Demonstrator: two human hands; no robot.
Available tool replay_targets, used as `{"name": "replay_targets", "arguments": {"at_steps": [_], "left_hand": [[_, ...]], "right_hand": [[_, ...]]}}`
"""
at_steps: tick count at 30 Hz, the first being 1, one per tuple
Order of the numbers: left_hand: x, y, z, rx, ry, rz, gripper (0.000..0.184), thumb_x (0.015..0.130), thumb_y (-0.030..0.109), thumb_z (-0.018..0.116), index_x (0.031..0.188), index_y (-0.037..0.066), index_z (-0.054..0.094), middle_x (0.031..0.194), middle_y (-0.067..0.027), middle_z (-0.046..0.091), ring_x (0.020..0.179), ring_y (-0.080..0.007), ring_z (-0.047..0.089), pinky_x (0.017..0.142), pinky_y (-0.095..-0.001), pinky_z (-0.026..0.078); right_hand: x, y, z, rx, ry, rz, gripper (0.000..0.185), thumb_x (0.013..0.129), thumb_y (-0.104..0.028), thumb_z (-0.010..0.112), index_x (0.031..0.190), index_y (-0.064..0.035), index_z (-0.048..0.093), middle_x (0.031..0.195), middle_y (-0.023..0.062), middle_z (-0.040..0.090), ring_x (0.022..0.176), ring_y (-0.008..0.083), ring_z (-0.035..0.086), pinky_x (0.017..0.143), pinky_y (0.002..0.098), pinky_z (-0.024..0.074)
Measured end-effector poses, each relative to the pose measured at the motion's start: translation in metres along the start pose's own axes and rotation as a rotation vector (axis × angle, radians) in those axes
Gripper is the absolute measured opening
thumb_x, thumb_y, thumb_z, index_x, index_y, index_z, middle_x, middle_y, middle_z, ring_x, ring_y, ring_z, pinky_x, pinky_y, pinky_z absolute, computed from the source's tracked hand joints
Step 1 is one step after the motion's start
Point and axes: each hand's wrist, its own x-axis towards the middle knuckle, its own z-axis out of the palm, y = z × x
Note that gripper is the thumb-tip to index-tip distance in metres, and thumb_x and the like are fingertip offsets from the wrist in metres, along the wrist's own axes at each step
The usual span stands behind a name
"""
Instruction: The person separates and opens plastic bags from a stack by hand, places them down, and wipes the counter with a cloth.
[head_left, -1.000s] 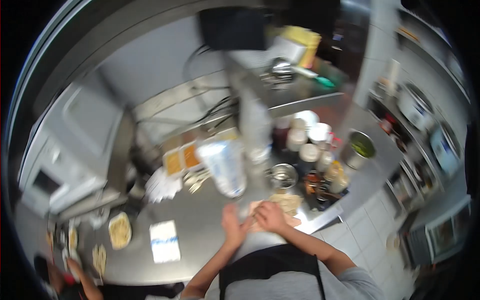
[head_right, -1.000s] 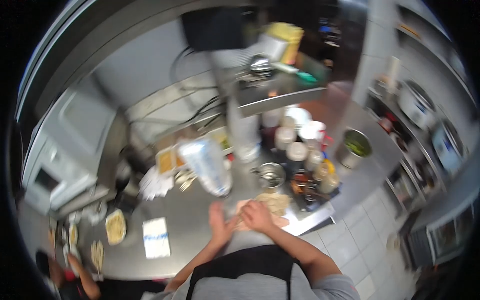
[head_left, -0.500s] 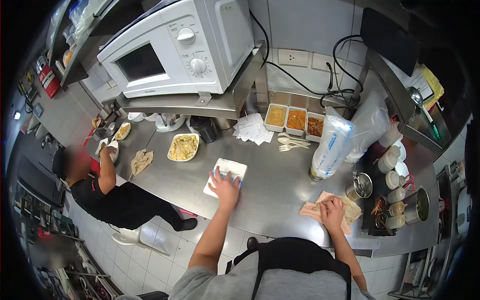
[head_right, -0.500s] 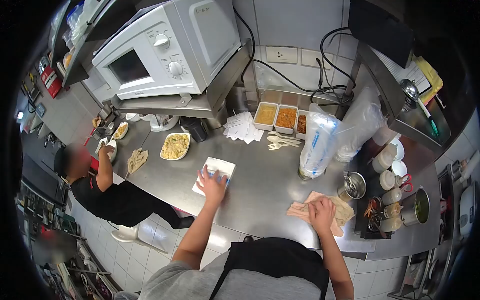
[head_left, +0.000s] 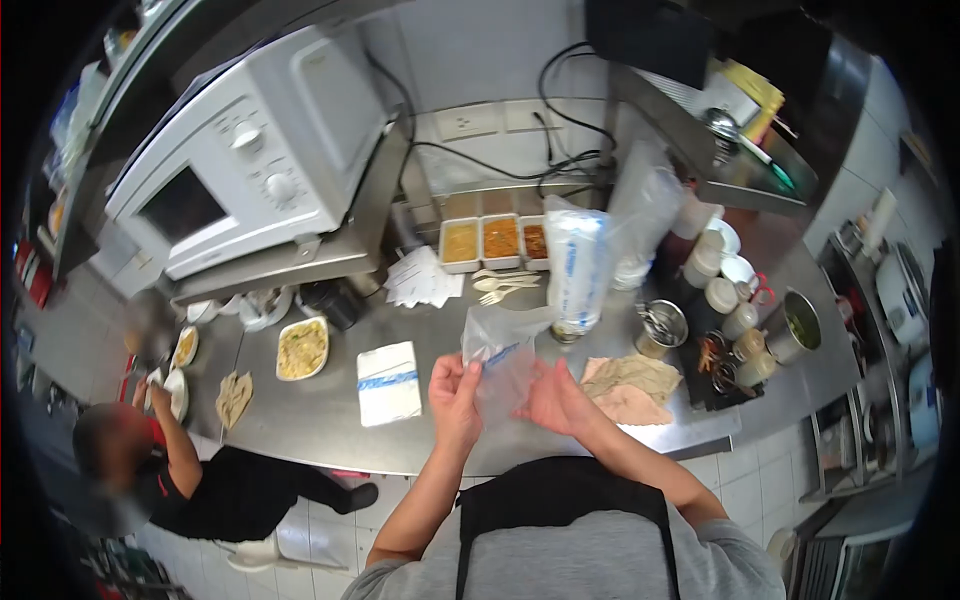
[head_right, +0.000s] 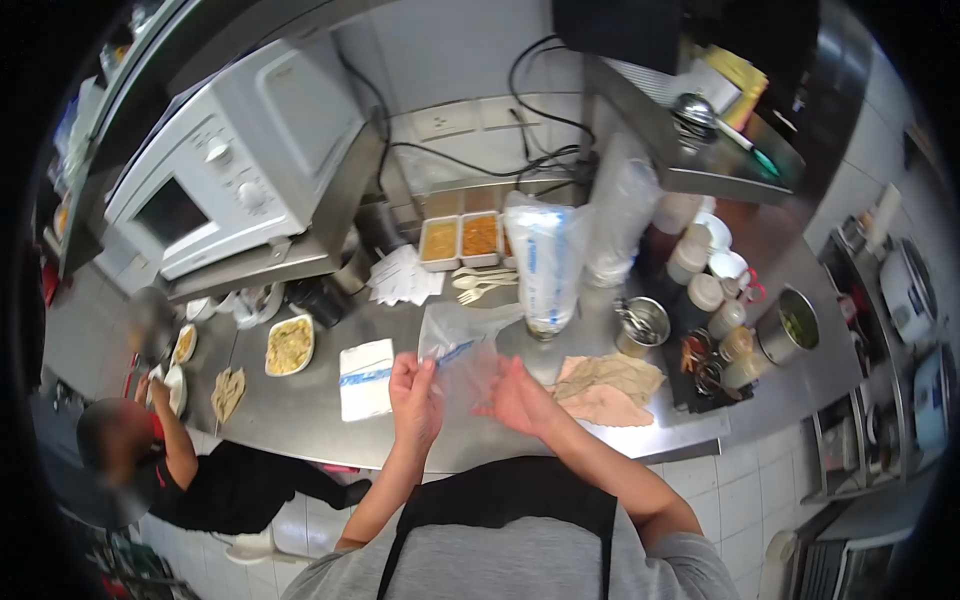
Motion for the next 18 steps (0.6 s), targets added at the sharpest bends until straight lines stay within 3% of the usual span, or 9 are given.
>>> {"name": "replay_targets", "arguments": {"at_steps": [3, 6, 7, 10, 11, 14, 16, 17, 18], "left_hand": [[-0.016, -0.028, -0.030, 0.007, -0.170, -0.093, 0.018, 0.083, -0.001, 0.057, 0.088, 0.009, 0.043, 0.100, -0.0043, 0.053, 0.090, -0.0117, 0.052, 0.082, -0.0256, 0.040], [-0.026, -0.024, -0.020, -0.004, -0.203, -0.314, 0.025, 0.083, 0.008, 0.057, 0.098, 0.012, 0.038, 0.111, -0.0058, 0.047, 0.104, -0.0166, 0.049, 0.088, -0.0322, 0.038], [-0.018, -0.043, -0.047, 0.013, -0.282, -0.338, 0.049, 0.081, 0.025, 0.059, 0.119, 0.013, 0.031, 0.127, -0.0085, 0.038, 0.120, -0.0236, 0.039, 0.097, -0.0402, 0.031], [0.014, -0.046, -0.034, 0.126, -0.363, -0.339, 0.074, 0.079, 0.039, 0.060, 0.136, 0.015, 0.019, 0.136, -0.0100, 0.031, 0.127, -0.0262, 0.030, 0.102, -0.0435, 0.024], [0.023, -0.045, -0.027, 0.105, -0.393, -0.404, 0.090, 0.077, 0.046, 0.061, 0.141, 0.012, 0.009, 0.140, -0.0125, 0.027, 0.129, -0.0255, 0.026, 0.105, -0.0407, 0.018], [0.041, -0.035, 0.011, 0.124, -0.629, -0.428, 0.080, 0.077, 0.041, 0.064, 0.136, 0.003, 0.025, 0.131, -0.0128, 0.040, 0.122, -0.0219, 0.038, 0.101, -0.0342, 0.027], [0.044, -0.038, 0.029, 0.287, -0.579, -0.419, 0.057, 0.079, 0.029, 0.065, 0.122, -0.003, 0.045, 0.112, -0.0111, 0.055, 0.105, -0.0182, 0.051, 0.090, -0.0286, 0.038], [0.047, -0.050, 0.027, 0.343, -0.529, -0.369, 0.033, 0.080, 0.018, 0.063, 0.104, -0.003, 0.056, 0.095, -0.0072, 0.061, 0.086, -0.0145, 0.057, 0.078, -0.0270, 0.044], [0.047, -0.057, 0.028, 0.447, -0.508, -0.350, 0.025, 0.080, 0.017, 0.064, 0.094, -0.003, 0.058, 0.089, -0.0070, 0.061, 0.081, -0.0145, 0.056, 0.075, -0.0281, 0.045]], "right_hand": [[-0.003, -0.039, 0.012, -0.351, 0.223, -0.313, 0.036, 0.087, -0.025, 0.057, 0.117, -0.0094, 0.045, 0.106, 0.0063, 0.059, 0.092, 0.0166, 0.060, 0.071, 0.0308, 0.0511], [-0.019, -0.069, 0.015, -0.629, 0.409, -0.341, 0.034, 0.082, -0.013, 0.063, 0.112, -0.0079, 0.048, 0.096, 0.0042, 0.060, 0.076, 0.0136, 0.063, 0.059, 0.0252, 0.0511], [-0.023, -0.073, 0.018, -0.719, 0.404, -0.338, 0.033, 0.082, -0.012, 0.063, 0.111, -0.0075, 0.049, 0.093, 0.0037, 0.060, 0.073, 0.0131, 0.062, 0.058, 0.0250, 0.0508], [-0.035, -0.077, 0.034, -0.920, 0.373, -0.296, 0.030, 0.082, -0.009, 0.063, 0.109, -0.0064, 0.050, 0.086, 0.0018, 0.060, 0.067, 0.0110, 0.061, 0.057, 0.0245, 0.0507], [-0.039, -0.076, 0.044, -0.943, 0.358, -0.277, 0.029, 0.082, -0.008, 0.063, 0.108, -0.0060, 0.051, 0.085, 0.0011, 0.059, 0.068, 0.0099, 0.061, 0.059, 0.0245, 0.0511], [-0.050, -0.075, 0.043, -1.057, 0.327, -0.272, 0.031, 0.082, -0.008, 0.063, 0.110, -0.0055, 0.050, 0.092, 0.0012, 0.058, 0.071, 0.0086, 0.060, 0.061, 0.0231, 0.0505], [-0.061, -0.076, 0.038, -1.107, 0.339, -0.347, 0.033, 0.082, -0.010, 0.063, 0.112, -0.0055, 0.050, 0.094, 0.0017, 0.058, 0.075, 0.0089, 0.060, 0.062, 0.0233, 0.0503], [-0.067, -0.078, 0.034, -1.108, 0.347, -0.388, 0.034, 0.082, -0.010, 0.063, 0.113, -0.0056, 0.049, 0.094, 0.0020, 0.059, 0.077, 0.0087, 0.060, 0.062, 0.0236, 0.0501], [-0.076, -0.083, 0.032, -1.180, 0.279, -0.511, 0.033, 0.082, -0.011, 0.064, 0.112, -0.0051, 0.050, 0.095, 0.0021, 0.059, 0.077, 0.0084, 0.059, 0.062, 0.0235, 0.0498]]}}
